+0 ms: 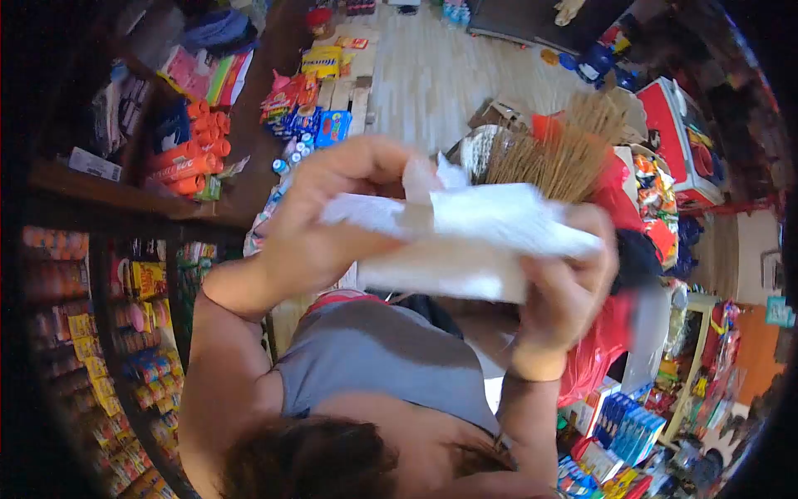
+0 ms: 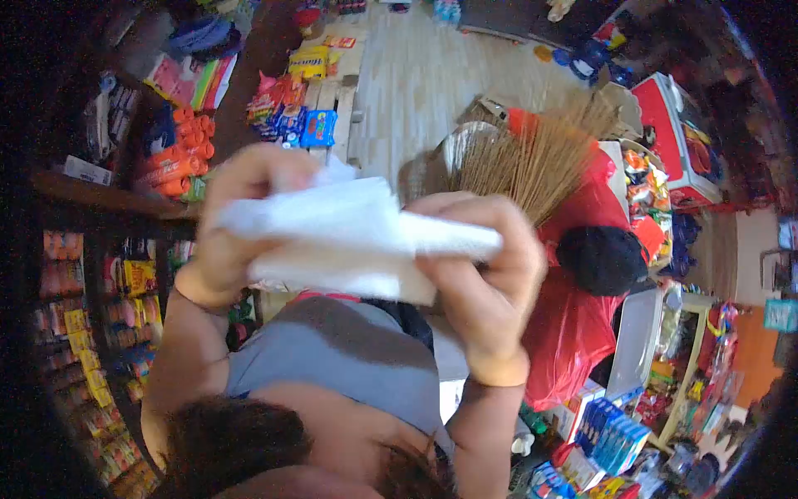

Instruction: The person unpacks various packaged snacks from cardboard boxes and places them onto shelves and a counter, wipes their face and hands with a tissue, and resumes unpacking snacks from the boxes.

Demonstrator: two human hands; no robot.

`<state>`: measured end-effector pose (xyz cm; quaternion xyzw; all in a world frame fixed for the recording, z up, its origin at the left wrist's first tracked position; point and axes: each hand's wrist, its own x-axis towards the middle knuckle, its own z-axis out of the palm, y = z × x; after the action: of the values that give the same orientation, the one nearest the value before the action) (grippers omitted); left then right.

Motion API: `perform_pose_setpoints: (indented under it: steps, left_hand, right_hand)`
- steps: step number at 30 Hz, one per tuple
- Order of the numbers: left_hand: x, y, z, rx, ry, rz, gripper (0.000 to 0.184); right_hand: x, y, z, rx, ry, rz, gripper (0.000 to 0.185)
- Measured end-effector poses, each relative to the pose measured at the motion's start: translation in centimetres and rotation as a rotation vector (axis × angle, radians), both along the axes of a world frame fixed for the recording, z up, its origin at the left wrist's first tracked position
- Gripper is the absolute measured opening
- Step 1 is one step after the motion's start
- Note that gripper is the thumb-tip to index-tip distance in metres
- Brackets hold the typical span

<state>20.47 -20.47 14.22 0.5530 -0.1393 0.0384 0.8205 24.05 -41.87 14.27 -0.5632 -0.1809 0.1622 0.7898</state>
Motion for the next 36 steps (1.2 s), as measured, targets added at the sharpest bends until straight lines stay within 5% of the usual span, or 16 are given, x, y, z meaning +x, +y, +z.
perform_pose_setpoints:
  steps: [2,5,13,36]
  left_hand:
    - [0.0,-0.6,0.9,-0.163,-0.261,-0.040,0.026]
    - [0.4,-2.1,1.8,-0.284,-0.491,-0.196,0.025]
    - [5.8,-2.0,1.4,-0.465,-0.681,-0.434,0.023]
    - [37.6,16.9,-3.4,-0.882,-0.971,-0.650,0.028]
  right_hand:
    - [3.5,-3.1,3.0,-0.090,0.079,0.437,0.020]
    - [6.7,-2.9,3.4,0.183,-0.145,0.766,0.029]
    - [13.6,4.4,1.9,0.255,-0.953,0.525,0.033]
    - [46.0,29.2,0.4,0.379,-1.171,0.504,0.049]
